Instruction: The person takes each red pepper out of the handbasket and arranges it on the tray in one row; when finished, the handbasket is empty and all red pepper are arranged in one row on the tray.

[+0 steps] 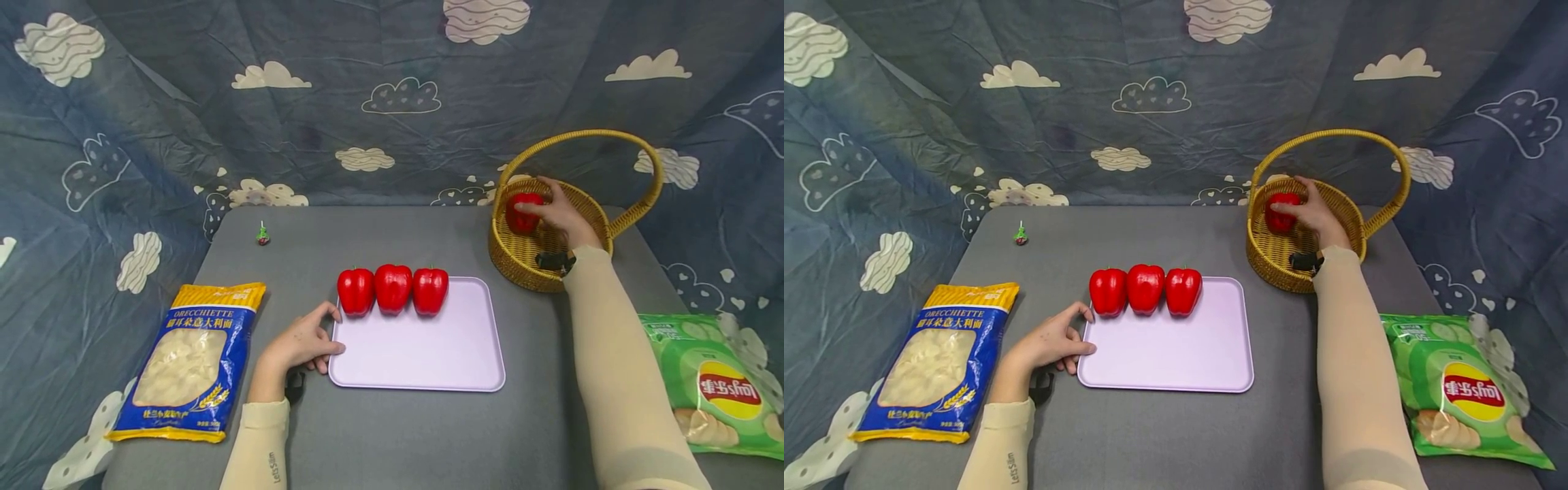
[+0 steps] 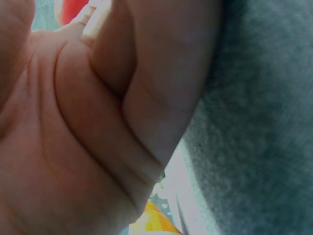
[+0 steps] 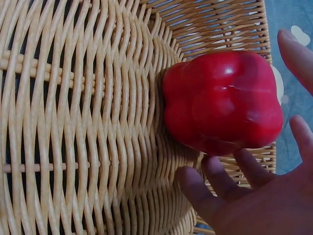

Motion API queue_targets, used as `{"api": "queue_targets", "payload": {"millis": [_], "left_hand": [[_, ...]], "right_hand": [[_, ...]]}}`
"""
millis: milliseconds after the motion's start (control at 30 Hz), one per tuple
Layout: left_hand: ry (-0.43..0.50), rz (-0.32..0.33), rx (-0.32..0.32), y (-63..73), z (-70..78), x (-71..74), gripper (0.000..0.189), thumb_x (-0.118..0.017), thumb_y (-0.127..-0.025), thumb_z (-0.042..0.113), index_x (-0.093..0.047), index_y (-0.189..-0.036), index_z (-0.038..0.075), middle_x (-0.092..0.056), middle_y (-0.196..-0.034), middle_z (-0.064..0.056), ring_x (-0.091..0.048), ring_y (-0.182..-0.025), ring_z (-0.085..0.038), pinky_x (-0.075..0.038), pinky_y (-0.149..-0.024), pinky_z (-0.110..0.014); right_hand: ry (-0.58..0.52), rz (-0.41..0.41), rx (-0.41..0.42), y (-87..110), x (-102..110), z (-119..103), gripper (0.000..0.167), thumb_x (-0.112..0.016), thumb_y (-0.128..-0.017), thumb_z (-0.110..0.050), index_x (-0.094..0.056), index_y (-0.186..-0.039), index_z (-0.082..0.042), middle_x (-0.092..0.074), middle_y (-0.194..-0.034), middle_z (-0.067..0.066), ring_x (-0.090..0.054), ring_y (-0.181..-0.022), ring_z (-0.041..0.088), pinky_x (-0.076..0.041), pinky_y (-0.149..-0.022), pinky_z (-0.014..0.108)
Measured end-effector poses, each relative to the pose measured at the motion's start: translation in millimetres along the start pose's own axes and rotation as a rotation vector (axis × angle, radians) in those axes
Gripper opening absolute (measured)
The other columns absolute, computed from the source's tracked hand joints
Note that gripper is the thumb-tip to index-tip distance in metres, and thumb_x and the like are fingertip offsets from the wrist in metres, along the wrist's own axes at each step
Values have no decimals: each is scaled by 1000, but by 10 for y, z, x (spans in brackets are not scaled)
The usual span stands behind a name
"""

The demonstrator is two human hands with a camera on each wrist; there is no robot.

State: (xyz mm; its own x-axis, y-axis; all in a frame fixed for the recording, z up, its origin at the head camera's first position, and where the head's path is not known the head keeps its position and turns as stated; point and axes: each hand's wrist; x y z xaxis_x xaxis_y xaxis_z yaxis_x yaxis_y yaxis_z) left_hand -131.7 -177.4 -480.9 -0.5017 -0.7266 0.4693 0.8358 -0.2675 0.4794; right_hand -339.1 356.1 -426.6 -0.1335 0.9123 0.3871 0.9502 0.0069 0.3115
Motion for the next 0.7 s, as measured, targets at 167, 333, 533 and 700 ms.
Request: {"api": "queue_targets", "payload": {"millis": [167, 333, 533, 700], "left_hand": [[7, -5, 8, -3, -2, -6, 48, -83, -93, 22, -50, -128, 24, -70, -72, -9, -69, -53, -22, -57, -54, -28], [5, -1, 16, -4, -4, -4, 48, -83, -93, 22, -50, -128, 25, -70, -72, -9, -69, -54, -23, -57, -54, -28], [8, -1, 14, -4, 0, -1, 48, -82, -93, 22, -50, -128, 25, -70, -72, -9, -69, -53, -22, -57, -54, -28], [14, 0, 18, -5, 1, 0, 48, -82, -94, 22, -50, -129, 25, -70, -72, -9, -68, -53, -22, -57, -55, -28]], "right_hand": [[36, -2, 1, 20, -2, 21, 102, -71, -101, -35, 2, -171, -22, -9, -175, 28, -38, -138, 41, -48, -105, 49], [40, 6, -6, -45, 3, 106, 101, -73, -101, -37, -1, -171, -25, -12, -173, 27, -41, -132, 35, -52, -98, 40], [36, 6, -19, -112, 21, 156, 99, -72, -102, -36, -1, -171, -28, -14, -171, 28, -42, -126, 31, -56, -92, 34], [43, -9, -25, -138, 31, 170, 100, -71, -102, -37, 1, -171, -29, -9, -174, 27, -35, -144, 38, -51, -106, 39]]}}
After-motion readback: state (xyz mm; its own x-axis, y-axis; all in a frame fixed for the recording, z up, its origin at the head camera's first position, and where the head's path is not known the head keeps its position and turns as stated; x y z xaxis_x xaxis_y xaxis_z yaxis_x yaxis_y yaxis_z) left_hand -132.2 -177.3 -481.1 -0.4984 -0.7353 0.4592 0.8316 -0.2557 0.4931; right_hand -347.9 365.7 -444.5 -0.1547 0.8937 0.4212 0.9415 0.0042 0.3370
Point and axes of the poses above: each hand's wrist, its own y-axis away from the middle knuckle, its own x-axis out of the back of the hand, z = x × y
